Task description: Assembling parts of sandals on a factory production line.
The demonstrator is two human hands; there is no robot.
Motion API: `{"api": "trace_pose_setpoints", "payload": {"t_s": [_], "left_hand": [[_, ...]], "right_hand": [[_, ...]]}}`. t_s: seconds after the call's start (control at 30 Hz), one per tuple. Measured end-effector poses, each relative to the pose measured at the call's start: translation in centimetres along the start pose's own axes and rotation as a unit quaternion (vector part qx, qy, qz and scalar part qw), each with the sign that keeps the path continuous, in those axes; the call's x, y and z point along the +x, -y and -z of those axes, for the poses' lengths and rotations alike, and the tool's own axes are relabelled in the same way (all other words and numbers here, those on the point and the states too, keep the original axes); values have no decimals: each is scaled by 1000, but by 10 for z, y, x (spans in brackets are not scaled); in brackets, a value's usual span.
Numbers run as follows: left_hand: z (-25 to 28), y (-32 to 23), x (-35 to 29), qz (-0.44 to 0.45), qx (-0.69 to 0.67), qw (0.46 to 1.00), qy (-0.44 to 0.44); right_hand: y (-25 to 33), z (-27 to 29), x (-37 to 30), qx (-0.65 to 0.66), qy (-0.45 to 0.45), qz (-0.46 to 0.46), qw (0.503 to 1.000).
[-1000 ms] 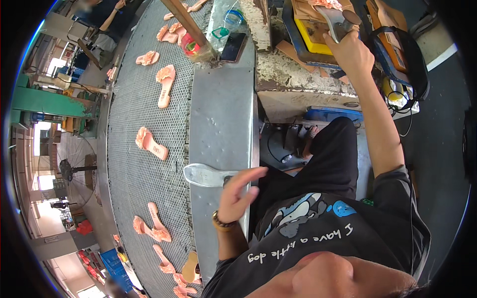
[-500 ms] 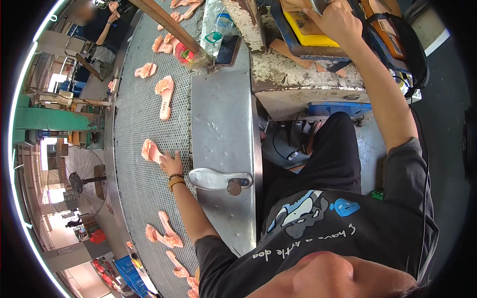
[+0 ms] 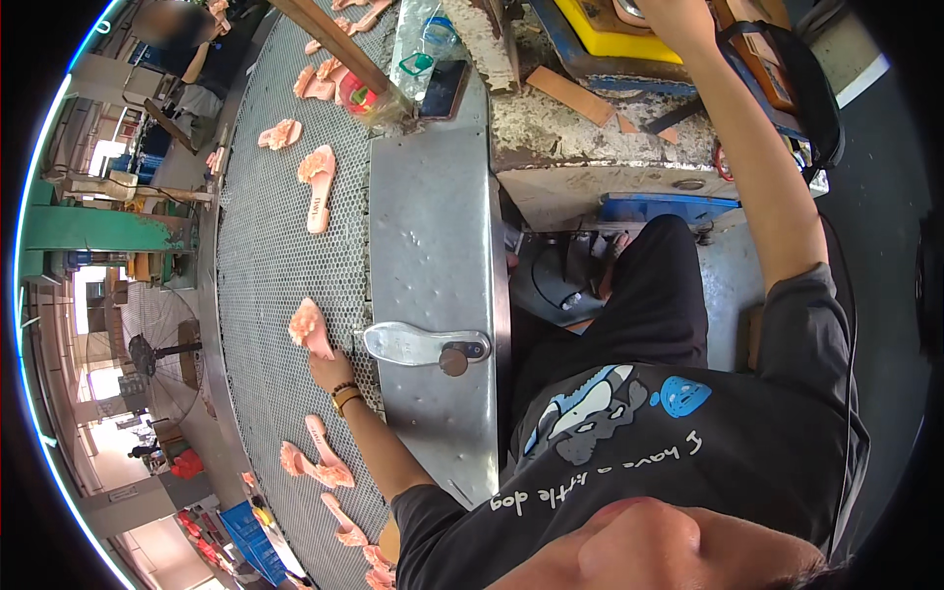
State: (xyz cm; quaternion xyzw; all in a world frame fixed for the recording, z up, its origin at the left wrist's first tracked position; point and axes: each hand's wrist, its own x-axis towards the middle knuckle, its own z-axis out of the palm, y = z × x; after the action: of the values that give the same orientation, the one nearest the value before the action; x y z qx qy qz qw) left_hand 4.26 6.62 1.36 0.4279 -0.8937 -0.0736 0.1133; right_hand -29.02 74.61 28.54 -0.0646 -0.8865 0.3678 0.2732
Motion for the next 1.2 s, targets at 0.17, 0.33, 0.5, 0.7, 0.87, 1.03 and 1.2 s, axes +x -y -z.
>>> {"api": "trace_pose_setpoints", "payload": {"t_s": [0.17,0.33,0.5,0.7,0.87,1.03,1.2], "left_hand": [[57,-54,-49,-38,-503,860,78],[101,-100,-121,-97,-739,650,150],[145,-201,-194,-34,-838,501,214],[138,-215,-257,30,-824,414,386],[138,-248,-269,86,-813,398,416],[86,-178,-194,142,-888,390,199],[82,-99,-205,208,-875,437,17]], "right_hand": [[-22,-26,35,-170,-48,-58,982],[-19,-34,40,-129,-164,-47,977],[-72,-58,51,-148,-142,33,978],[-16,-68,-72,463,-79,-146,871],[68,-56,-311,452,229,-116,854],[53,-109,-350,403,417,-11,815],[38,-183,-344,289,440,93,845]]}}
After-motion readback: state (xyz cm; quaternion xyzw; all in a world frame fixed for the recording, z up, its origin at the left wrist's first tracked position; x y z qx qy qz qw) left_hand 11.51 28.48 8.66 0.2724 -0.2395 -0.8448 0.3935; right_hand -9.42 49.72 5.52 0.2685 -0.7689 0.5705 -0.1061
